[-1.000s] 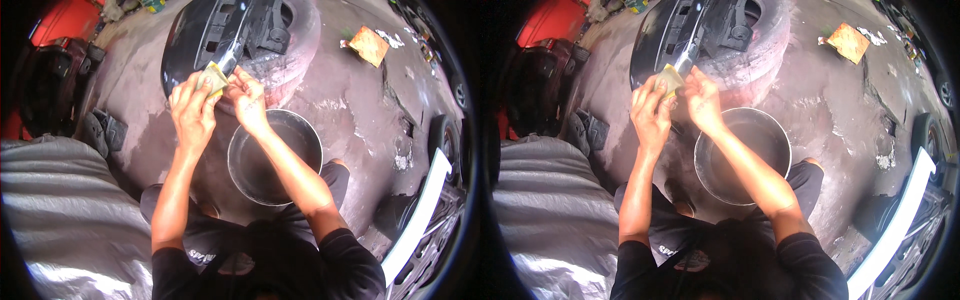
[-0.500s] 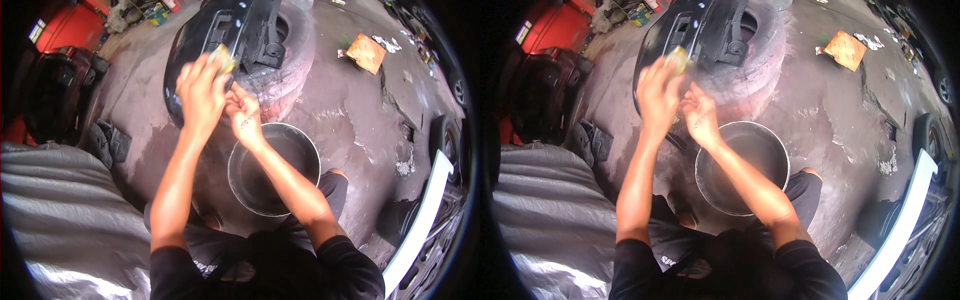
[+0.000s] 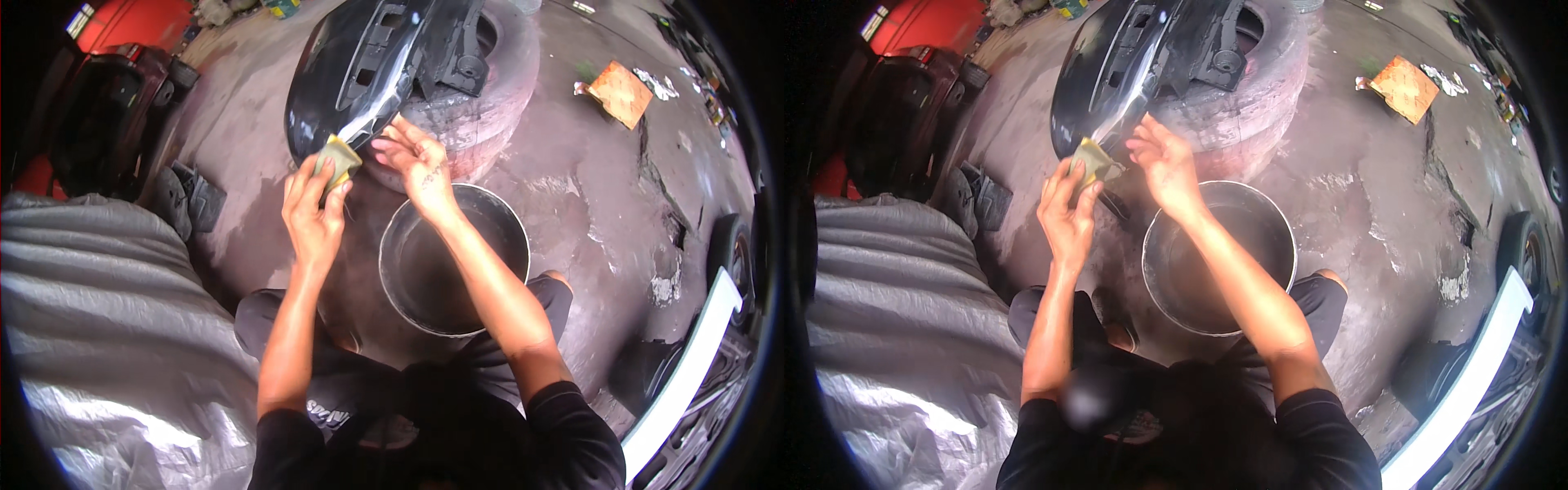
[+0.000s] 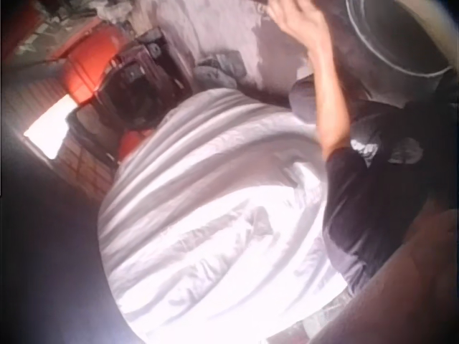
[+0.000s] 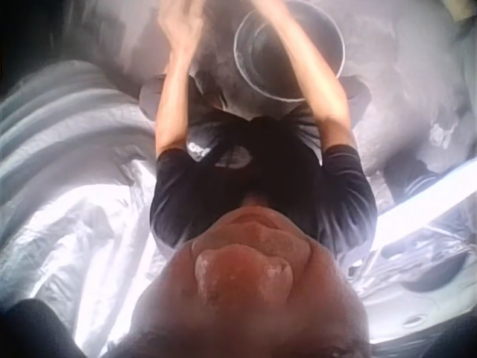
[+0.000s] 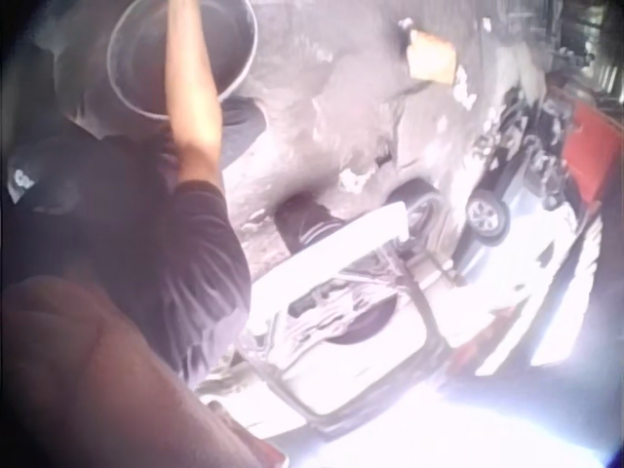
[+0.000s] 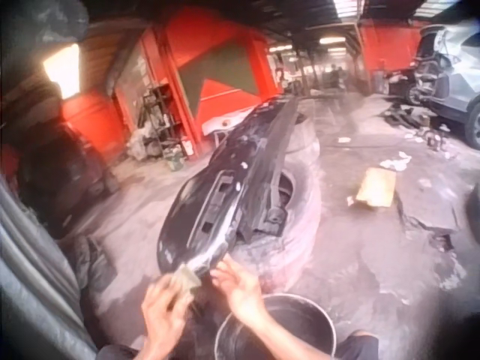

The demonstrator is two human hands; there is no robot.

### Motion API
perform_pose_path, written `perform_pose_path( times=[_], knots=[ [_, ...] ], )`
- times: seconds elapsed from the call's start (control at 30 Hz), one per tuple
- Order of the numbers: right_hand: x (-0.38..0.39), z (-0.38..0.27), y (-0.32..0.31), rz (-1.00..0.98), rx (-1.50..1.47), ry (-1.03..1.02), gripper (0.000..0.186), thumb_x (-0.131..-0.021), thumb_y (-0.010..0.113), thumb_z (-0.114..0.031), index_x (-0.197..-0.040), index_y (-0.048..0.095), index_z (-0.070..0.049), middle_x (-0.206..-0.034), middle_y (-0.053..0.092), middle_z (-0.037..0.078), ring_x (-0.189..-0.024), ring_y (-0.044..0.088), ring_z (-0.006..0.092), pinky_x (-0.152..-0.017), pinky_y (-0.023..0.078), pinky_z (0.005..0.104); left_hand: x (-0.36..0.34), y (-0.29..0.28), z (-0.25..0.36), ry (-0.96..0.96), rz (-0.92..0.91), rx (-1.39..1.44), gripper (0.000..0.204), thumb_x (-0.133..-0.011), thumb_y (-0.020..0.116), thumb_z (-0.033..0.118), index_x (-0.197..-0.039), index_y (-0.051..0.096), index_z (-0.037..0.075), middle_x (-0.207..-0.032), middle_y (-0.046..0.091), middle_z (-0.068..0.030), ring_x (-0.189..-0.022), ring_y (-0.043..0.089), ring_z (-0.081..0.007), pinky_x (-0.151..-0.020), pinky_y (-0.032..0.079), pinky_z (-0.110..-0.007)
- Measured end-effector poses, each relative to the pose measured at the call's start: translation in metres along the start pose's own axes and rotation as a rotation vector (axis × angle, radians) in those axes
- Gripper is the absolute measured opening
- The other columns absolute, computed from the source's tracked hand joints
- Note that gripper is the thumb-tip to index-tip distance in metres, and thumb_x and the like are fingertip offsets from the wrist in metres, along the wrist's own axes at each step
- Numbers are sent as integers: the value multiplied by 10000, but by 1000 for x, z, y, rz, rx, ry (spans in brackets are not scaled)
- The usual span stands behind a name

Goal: The person sits on the floor and uses a sanding block to wet-sand a black car bumper resting on a tire. They repeatedly dip the sanding block into a bucket of water and rub it along the bumper's surface.

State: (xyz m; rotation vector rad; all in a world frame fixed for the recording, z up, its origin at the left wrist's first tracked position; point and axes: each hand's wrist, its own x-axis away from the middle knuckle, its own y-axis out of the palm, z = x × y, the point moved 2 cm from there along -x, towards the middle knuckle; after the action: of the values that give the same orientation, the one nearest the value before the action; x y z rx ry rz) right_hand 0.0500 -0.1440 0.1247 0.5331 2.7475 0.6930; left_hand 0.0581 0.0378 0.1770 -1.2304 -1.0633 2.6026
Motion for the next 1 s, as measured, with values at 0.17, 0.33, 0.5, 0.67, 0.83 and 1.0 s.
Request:
perform_pose_path(
  times=[0.17,0.33,0.5,0.67,0.83,1.0],
  knots=[
    [71,6,-10,-294,254,101,600,-1022,687,-51,-1594,511,-7,-1362,688,192,-1255,674,237,-1035,557,358,50,12,10,-231,39,123,463,-858,850,56,-1292,709,-22,-1369,710,-206,-1263,682,-315,-1099,519,-413],
    [81,36,-32,-67,230,104,454,-1030,711,-39,-1481,665,-35,-1154,632,-9,-1058,607,117,-943,504,259,86,26,43,-312,-180,57,511,-952,783,100,-1441,658,23,-1421,681,-213,-1357,632,-384,-1186,459,-437],
    [81,25,-33,-166,167,105,493,-1033,479,-29,-1519,550,20,-1225,744,138,-1095,678,175,-995,530,314,88,17,32,-662,-2,743,565,-1054,635,-34,-1594,470,-6,-1249,695,-128,-1005,713,-165,-828,667,-329],
    [90,45,-39,-98,-230,294,322,-1039,470,-32,-1312,637,-1,-1172,749,143,-1048,686,151,-934,556,312,95,22,16,-757,-94,880,652,-976,738,-64,-1575,480,-48,-1268,692,-101,-967,703,-138,-828,656,-315],
    [104,38,-46,-277,288,230,300,-1064,548,-136,-1279,696,13,-1061,747,159,-1015,714,214,-926,553,344,106,23,-5,-792,-364,1022,661,-921,806,-65,-1533,566,1,-1388,688,-100,-998,718,-120,-871,596,-264],
    [112,18,-53,-381,593,88,511,-1042,701,-249,-1456,627,41,-1247,697,209,-1097,699,287,-970,546,398,104,39,-20,-801,-411,1084,671,-902,830,-39,-1522,577,-2,-1360,700,-109,-1074,709,-147,-910,591,-282]
  ],
)
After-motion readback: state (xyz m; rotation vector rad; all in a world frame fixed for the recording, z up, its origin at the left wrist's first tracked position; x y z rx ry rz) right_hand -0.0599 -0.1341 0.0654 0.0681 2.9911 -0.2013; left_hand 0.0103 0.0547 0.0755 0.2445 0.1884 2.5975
